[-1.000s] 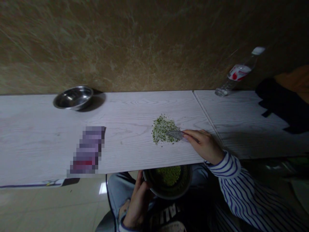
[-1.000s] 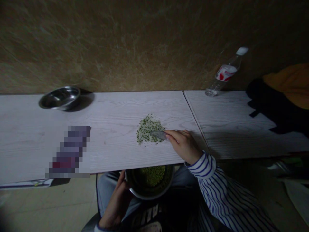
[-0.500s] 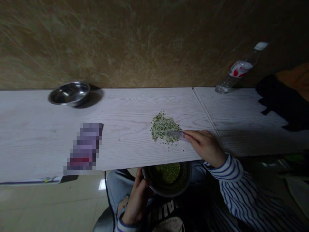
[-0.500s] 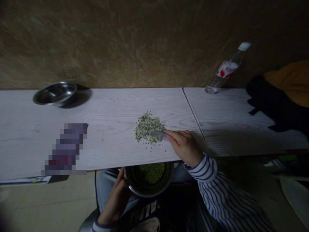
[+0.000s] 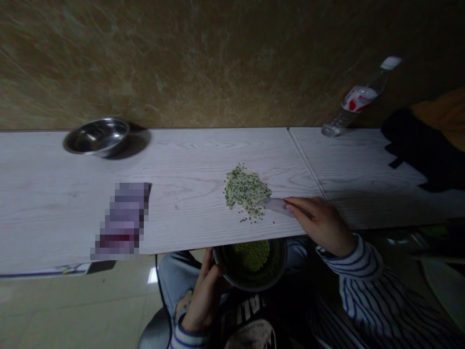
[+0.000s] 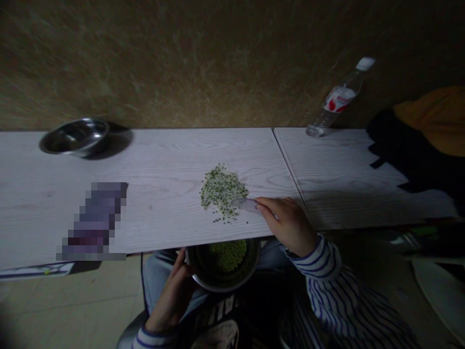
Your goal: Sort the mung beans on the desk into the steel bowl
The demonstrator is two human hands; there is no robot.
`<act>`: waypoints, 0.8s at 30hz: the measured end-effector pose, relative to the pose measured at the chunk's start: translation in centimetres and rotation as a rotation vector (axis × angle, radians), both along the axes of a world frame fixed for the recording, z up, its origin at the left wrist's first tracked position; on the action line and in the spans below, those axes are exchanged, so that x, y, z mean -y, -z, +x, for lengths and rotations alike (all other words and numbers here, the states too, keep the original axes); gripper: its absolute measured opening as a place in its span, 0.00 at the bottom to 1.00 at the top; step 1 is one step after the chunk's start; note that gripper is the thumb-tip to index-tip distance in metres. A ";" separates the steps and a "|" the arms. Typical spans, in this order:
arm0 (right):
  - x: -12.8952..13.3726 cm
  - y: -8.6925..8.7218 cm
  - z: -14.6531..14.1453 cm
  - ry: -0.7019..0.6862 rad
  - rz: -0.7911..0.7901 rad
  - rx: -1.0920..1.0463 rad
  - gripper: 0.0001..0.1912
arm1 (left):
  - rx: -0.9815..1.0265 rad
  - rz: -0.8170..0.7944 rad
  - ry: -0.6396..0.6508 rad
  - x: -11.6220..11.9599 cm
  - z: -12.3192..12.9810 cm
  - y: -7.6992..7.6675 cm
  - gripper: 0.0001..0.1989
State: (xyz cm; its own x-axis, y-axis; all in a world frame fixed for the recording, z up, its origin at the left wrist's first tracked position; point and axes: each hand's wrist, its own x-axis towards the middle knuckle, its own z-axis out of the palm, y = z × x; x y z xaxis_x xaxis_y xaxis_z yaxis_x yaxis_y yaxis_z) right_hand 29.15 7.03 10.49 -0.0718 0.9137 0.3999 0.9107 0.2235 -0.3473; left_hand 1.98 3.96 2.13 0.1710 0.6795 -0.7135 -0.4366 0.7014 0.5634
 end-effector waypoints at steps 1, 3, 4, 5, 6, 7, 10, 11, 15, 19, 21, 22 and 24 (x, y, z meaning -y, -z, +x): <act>0.3 0.1 0.3 0.028 0.001 -0.006 0.10 | -0.003 -0.003 0.001 0.0 0.0 -0.1 0.40; 0.8 0.3 0.9 0.072 -0.005 -0.017 0.10 | -0.003 0.000 -0.007 -0.1 0.2 -0.3 0.39; 1.1 0.4 1.2 0.092 -0.008 -0.020 0.11 | 0.001 0.006 -0.013 -0.1 0.2 -0.4 0.38; 1.3 0.5 1.4 0.111 -0.010 -0.021 0.11 | 0.012 0.011 -0.015 -0.1 0.3 -0.5 0.38; 1.5 0.6 1.5 0.127 -0.010 -0.021 0.11 | 0.024 0.014 -0.014 -0.2 0.3 -0.5 0.38; 1.7 0.8 1.6 0.143 -0.007 -0.023 0.11 | 0.030 0.014 -0.012 -0.2 0.3 -0.5 0.39; 1.9 1.1 1.5 0.167 -0.015 -0.040 0.11 | 0.010 -0.004 0.009 -0.2 0.2 -0.3 0.40; 1.9 1.1 1.4 0.165 -0.022 -0.046 0.11 | -0.001 -0.003 0.012 -0.1 0.2 -0.2 0.41; 1.5 1.0 0.4 0.119 -0.029 -0.053 0.11 | 0.023 0.030 0.019 0.0 0.0 -0.1 0.39; 1.4 0.6 -0.7 0.051 -0.024 -0.056 0.10 | 0.045 0.041 0.036 0.1 -0.3 0.0 0.37; 1.5 0.5 -1.1 0.023 -0.015 -0.058 0.10 | 0.042 0.047 0.026 0.2 -0.3 0.1 0.37; 1.6 0.4 -1.3 0.010 -0.010 -0.056 0.10 | 0.042 0.050 0.020 0.2 -0.3 0.1 0.37; 1.8 0.2 -1.6 -0.013 -0.007 -0.049 0.10 | 0.039 0.046 0.016 0.3 -0.2 0.0 0.37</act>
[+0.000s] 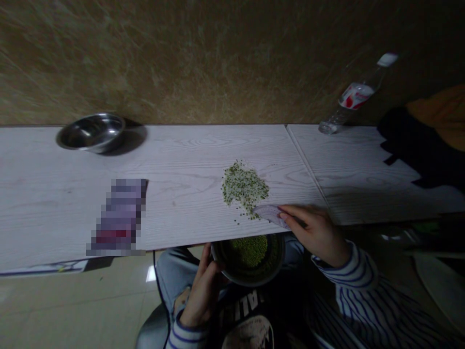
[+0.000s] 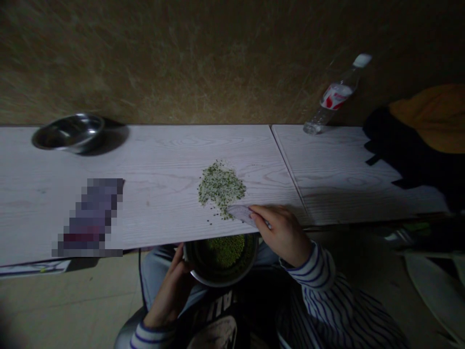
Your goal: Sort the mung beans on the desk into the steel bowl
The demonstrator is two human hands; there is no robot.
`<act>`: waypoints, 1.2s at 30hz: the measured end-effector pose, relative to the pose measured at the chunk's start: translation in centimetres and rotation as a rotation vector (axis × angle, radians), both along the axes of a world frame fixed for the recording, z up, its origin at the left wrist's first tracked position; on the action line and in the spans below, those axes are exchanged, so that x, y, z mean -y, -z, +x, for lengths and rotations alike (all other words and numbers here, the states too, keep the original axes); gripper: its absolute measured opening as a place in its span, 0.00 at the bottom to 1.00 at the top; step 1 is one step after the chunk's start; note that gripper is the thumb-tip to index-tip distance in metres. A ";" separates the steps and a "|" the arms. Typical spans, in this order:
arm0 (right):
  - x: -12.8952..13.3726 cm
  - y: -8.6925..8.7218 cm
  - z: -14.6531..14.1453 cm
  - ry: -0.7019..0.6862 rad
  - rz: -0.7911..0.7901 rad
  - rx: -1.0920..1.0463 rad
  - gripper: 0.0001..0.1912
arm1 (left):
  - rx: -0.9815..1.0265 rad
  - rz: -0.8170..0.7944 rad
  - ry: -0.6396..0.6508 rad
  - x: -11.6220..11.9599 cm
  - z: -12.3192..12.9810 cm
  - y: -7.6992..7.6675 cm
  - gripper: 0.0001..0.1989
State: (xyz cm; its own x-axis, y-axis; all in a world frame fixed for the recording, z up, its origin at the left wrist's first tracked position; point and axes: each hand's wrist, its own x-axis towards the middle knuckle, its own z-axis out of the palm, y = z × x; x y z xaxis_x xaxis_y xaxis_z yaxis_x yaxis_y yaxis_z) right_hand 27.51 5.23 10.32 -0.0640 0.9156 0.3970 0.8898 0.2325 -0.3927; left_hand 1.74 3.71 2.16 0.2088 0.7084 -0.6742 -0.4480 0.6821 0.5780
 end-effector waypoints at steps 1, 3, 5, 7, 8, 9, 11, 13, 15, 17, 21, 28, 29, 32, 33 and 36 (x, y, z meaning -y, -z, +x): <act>0.1 -0.1 -0.1 -0.006 0.000 0.000 0.10 | 0.000 -0.001 0.006 0.0 0.1 -0.1 0.37; 0.4 -0.2 0.0 -0.001 0.000 -0.014 0.09 | -0.003 -0.001 0.026 0.0 0.2 -0.3 0.37; 0.6 -0.1 0.4 0.032 -0.006 -0.035 0.09 | 0.001 -0.001 0.032 0.0 0.3 -0.4 0.37; 1.0 0.1 0.9 0.085 -0.021 -0.054 0.10 | 0.011 -0.002 0.033 0.1 0.4 -0.3 0.37; 1.2 0.2 1.2 0.113 -0.029 -0.063 0.10 | 0.018 -0.002 0.037 0.1 0.4 -0.2 0.37; 1.5 0.2 1.5 0.139 -0.038 -0.070 0.10 | 0.023 0.003 0.045 0.1 0.5 -0.1 0.37; 2.0 0.3 2.0 0.184 -0.048 -0.076 0.10 | 0.027 0.016 0.066 0.2 0.5 0.0 0.36; 2.5 0.3 2.2 0.219 -0.051 -0.079 0.10 | 0.033 0.032 0.078 0.2 0.4 0.2 0.35; 3.0 0.3 2.3 0.240 -0.048 -0.088 0.10 | 0.036 0.040 0.077 0.3 0.4 0.3 0.34; 3.5 0.4 2.3 0.242 -0.043 -0.094 0.09 | 0.035 0.038 0.065 0.3 0.4 0.4 0.33; 3.9 0.5 1.8 0.211 -0.044 -0.091 0.09 | 0.029 0.015 0.057 0.2 0.5 0.5 0.33; 3.8 0.7 0.3 0.154 -0.089 -0.134 0.10 | -0.013 -0.008 0.070 0.2 0.8 0.0 0.35; 3.7 0.7 0.1 0.144 -0.091 -0.139 0.10 | -0.008 -0.008 0.067 0.2 0.8 0.0 0.35; 3.6 0.6 -0.3 0.116 -0.092 -0.154 0.10 | -0.005 -0.010 0.063 0.2 0.8 0.1 0.35; 3.5 0.6 -0.4 0.107 -0.092 -0.158 0.10 | -0.009 -0.011 0.065 0.1 0.8 0.1 0.35; 3.5 0.5 -0.4 0.106 -0.089 -0.164 0.10 | -0.010 -0.003 0.072 0.1 0.7 0.2 0.35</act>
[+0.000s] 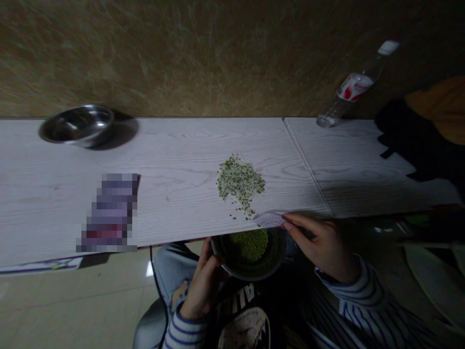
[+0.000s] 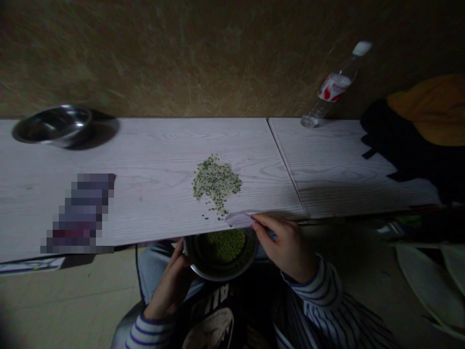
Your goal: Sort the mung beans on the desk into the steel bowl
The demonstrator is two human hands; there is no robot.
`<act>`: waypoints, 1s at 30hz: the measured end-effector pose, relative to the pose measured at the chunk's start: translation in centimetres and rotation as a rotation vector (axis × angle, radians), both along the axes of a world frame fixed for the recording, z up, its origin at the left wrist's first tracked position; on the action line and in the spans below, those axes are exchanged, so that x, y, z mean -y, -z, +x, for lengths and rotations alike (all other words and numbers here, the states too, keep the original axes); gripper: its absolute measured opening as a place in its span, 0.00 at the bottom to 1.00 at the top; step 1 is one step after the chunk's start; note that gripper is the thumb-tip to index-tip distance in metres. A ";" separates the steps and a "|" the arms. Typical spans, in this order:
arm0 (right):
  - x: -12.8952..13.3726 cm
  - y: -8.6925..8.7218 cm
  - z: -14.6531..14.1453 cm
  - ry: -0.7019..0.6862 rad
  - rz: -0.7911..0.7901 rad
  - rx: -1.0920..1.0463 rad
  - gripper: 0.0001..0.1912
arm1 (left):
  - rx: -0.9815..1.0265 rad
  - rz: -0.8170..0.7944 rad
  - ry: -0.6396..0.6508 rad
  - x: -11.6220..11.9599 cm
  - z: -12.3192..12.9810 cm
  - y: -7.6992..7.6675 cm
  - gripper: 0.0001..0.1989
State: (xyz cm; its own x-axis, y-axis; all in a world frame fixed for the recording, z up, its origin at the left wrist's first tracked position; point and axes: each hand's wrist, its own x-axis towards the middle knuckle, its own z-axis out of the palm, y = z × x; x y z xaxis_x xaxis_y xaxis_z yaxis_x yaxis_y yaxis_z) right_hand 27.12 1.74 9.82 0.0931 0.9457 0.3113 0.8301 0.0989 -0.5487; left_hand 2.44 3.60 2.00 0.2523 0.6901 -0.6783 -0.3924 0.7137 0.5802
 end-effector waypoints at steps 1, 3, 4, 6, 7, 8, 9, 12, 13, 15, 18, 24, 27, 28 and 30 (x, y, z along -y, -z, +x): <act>0.0 0.0 0.1 0.007 -0.002 -0.001 0.10 | 0.003 0.004 0.000 0.0 0.0 0.0 0.35; 0.0 0.1 0.2 0.022 -0.004 -0.004 0.10 | 0.003 0.004 -0.006 0.0 -0.1 0.1 0.35; -0.1 0.1 0.2 0.026 -0.007 -0.005 0.10 | 0.002 0.002 -0.008 0.0 -0.1 0.1 0.35; -0.1 0.1 0.2 0.023 -0.015 -0.002 0.10 | 0.003 -0.001 -0.012 0.0 -0.2 0.2 0.34; -0.2 0.2 0.2 0.021 -0.021 0.000 0.10 | 0.005 0.003 -0.012 0.0 -0.2 0.3 0.34; -0.2 0.2 0.1 0.017 -0.027 0.001 0.10 | 0.007 0.007 -0.016 0.0 -0.2 0.3 0.33; -0.3 0.2 0.0 0.013 -0.027 -0.001 0.10 | 0.013 0.021 -0.017 0.0 -0.2 0.2 0.33; -0.4 0.2 -0.2 -0.003 -0.021 -0.012 0.10 | 0.023 0.034 -0.010 0.0 -0.2 0.0 0.34; -0.5 0.2 -0.3 -0.007 -0.018 -0.015 0.10 | 0.021 0.034 -0.007 0.0 -0.2 -0.1 0.34; -0.6 0.2 -0.4 -0.003 -0.013 -0.019 0.10 | 0.001 0.024 -0.006 0.0 -0.1 -0.2 0.34; -0.7 0.2 -0.5 0.005 -0.021 -0.025 0.10 | 0.006 0.033 -0.001 0.0 -0.2 -0.3 0.33; -0.7 0.1 -0.6 0.045 -0.049 -0.032 0.11 | 0.014 0.047 -0.012 0.2 -0.4 0.0 0.32; -0.6 0.0 -0.1 0.089 -0.051 -0.033 0.11 | 0.003 0.031 -0.019 0.1 -0.4 -0.1 0.33; -0.5 0.0 0.1 0.101 -0.051 -0.036 0.11 | 0.000 0.025 -0.021 0.1 -0.4 -0.2 0.33; -0.4 -0.1 0.5 0.116 -0.054 -0.049 0.11 | -0.003 0.014 -0.030 0.1 -0.4 -0.2 0.33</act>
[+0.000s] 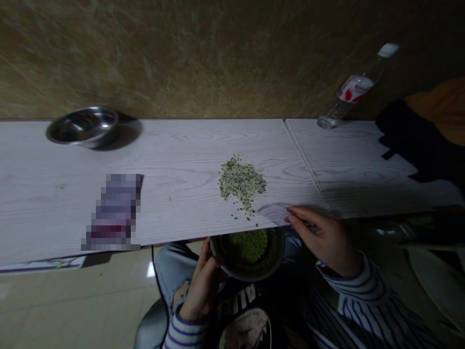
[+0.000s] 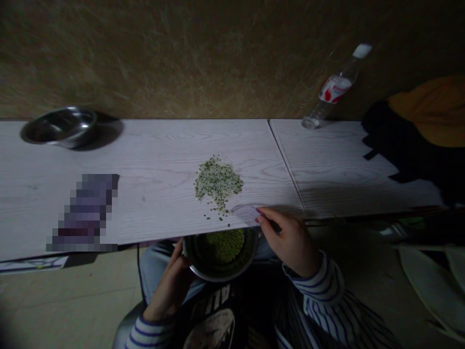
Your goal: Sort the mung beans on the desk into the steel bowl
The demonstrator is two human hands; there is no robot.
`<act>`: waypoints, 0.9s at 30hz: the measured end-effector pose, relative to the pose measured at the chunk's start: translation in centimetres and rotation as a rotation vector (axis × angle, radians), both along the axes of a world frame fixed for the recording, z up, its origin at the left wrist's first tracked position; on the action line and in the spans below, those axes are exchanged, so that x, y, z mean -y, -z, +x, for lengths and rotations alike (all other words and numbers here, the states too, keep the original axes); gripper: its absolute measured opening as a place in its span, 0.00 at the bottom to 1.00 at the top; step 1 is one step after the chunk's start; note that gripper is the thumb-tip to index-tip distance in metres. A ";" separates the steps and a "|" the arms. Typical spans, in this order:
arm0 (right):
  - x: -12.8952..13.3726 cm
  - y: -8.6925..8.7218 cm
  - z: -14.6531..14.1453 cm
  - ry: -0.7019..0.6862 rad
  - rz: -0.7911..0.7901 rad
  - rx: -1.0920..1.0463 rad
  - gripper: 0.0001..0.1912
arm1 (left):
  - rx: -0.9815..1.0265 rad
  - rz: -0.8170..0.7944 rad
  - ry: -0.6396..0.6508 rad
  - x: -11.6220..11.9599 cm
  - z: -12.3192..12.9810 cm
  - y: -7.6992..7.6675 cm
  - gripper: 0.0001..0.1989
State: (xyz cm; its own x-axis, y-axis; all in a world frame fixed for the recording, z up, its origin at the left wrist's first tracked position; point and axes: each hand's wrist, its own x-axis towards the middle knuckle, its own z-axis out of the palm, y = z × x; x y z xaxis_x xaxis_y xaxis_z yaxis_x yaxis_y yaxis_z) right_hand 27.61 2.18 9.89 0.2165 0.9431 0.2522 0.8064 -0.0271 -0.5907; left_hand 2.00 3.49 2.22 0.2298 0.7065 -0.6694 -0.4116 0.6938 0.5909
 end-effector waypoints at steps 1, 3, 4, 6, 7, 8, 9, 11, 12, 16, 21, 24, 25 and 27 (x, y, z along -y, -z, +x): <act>0.0 0.0 0.1 0.007 -0.001 -0.008 0.11 | 0.002 -0.003 -0.004 0.0 0.0 0.0 0.33; 0.0 0.0 0.3 0.014 -0.001 -0.020 0.11 | 0.009 0.001 -0.005 0.1 -0.1 0.1 0.34; -0.1 0.1 0.3 0.014 -0.003 -0.022 0.11 | 0.010 0.004 -0.003 0.2 -0.1 0.1 0.33; -0.3 0.1 0.2 0.005 -0.008 -0.018 0.11 | 0.004 0.009 -0.001 0.3 -0.1 0.1 0.33; -0.4 0.2 0.1 -0.001 -0.008 -0.015 0.11 | -0.001 0.009 0.001 0.3 -0.2 0.1 0.33; -0.6 0.2 0.0 -0.009 -0.010 -0.014 0.12 | -0.002 0.009 0.004 0.2 -0.2 0.1 0.33; -0.7 0.2 -0.2 -0.017 -0.011 -0.012 0.12 | -0.002 0.008 0.006 0.2 -0.2 0.1 0.34; -1.0 0.2 -0.4 -0.038 -0.019 -0.005 0.12 | 0.001 0.006 0.009 0.1 -0.2 -0.1 0.34; -1.0 0.1 -0.6 -0.050 -0.023 -0.002 0.12 | 0.004 0.008 0.011 0.1 -0.2 -0.1 0.34; -0.8 0.0 -0.7 -0.089 -0.040 -0.015 0.12 | 0.006 0.016 0.007 0.1 -0.3 -0.3 0.34; -0.5 -0.1 -0.2 -0.062 -0.031 -0.004 0.11 | 0.010 0.026 0.005 0.1 -0.2 -0.1 0.33; -0.4 0.0 0.0 -0.045 -0.031 -0.009 0.11 | -0.003 0.029 -0.002 0.1 -0.2 0.0 0.33; -0.4 0.0 0.0 -0.045 -0.031 -0.011 0.11 | -0.004 0.027 -0.005 0.1 -0.2 0.0 0.33; -0.4 0.2 0.0 -0.051 -0.028 -0.006 0.11 | -0.005 0.019 -0.009 0.2 -0.2 0.1 0.33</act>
